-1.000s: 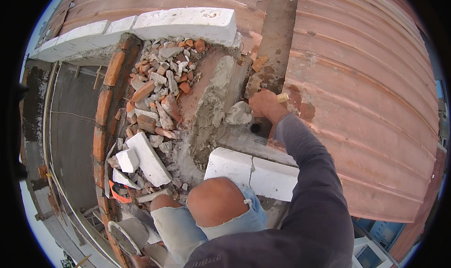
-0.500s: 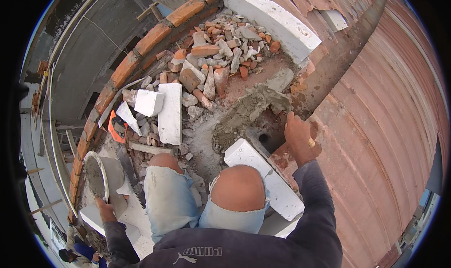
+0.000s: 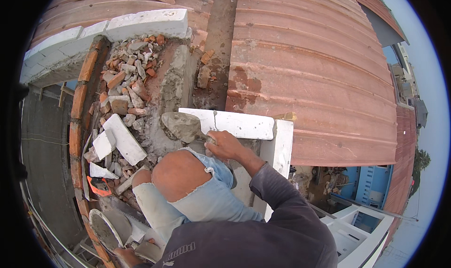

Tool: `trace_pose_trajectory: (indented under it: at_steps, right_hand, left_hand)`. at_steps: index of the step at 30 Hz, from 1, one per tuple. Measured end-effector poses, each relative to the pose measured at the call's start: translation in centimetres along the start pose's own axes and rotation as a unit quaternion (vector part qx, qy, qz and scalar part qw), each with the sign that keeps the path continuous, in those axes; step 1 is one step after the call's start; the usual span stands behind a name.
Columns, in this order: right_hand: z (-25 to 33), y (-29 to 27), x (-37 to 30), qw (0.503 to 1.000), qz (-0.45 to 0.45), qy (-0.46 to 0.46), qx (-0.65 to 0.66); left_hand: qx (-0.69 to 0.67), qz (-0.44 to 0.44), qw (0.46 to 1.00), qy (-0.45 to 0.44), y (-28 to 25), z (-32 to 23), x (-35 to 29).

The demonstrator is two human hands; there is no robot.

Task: The person mixes cement in a bucket, applies mortar to a white block, and uses a hand saw to cut the block on a rooftop construction site.

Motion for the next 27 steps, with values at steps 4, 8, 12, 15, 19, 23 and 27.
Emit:
trace_pose_trajectory:
  at_steps: [4,8,12,15,19,23,27]
  right_hand:
    - [-4.0,7.4,-4.7,0.997,-0.062,0.042,-0.021]
    - [-6.2,12.0,-6.3,0.99,-0.113,-0.068,-0.058]
    - [-9.4,18.3,-2.7,0.987,0.028,0.007,0.159]
    - [-10.2,21.9,1.4,0.98,0.018,0.062,0.189]
    - [-8.7,22.9,4.1,0.979,0.024,0.013,0.201]
    - [-10.9,20.1,0.2,0.934,0.028,0.236,0.266]
    - [-13.9,16.7,-6.6,0.877,0.004,0.316,0.362]
  left_hand:
    - [0.058,0.006,0.995,0.084,-0.4,0.4,0.8]
    - [0.076,-0.012,0.99,0.115,-0.2,2.3,2.0]
    - [0.084,-0.022,0.985,0.148,0.1,2.1,4.1]
    - [-0.262,-0.064,0.954,-0.132,0.0,2.3,5.7]
    - [-0.214,0.01,0.97,-0.112,-1.8,0.0,3.7]
    - [-0.033,-0.016,0.993,0.109,-4.3,-2.3,1.1]
    - [0.058,-0.008,0.984,0.166,-4.0,-1.8,0.7]
Point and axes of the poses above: each hand's wrist, its own x-axis towards the middle knuckle, its own y-axis out of the palm, z = x × y, the point moved 5 cm from there along x, towards the middle knuckle, and after that the axes turned 4 degrees about -x, right-handed, at the moved point
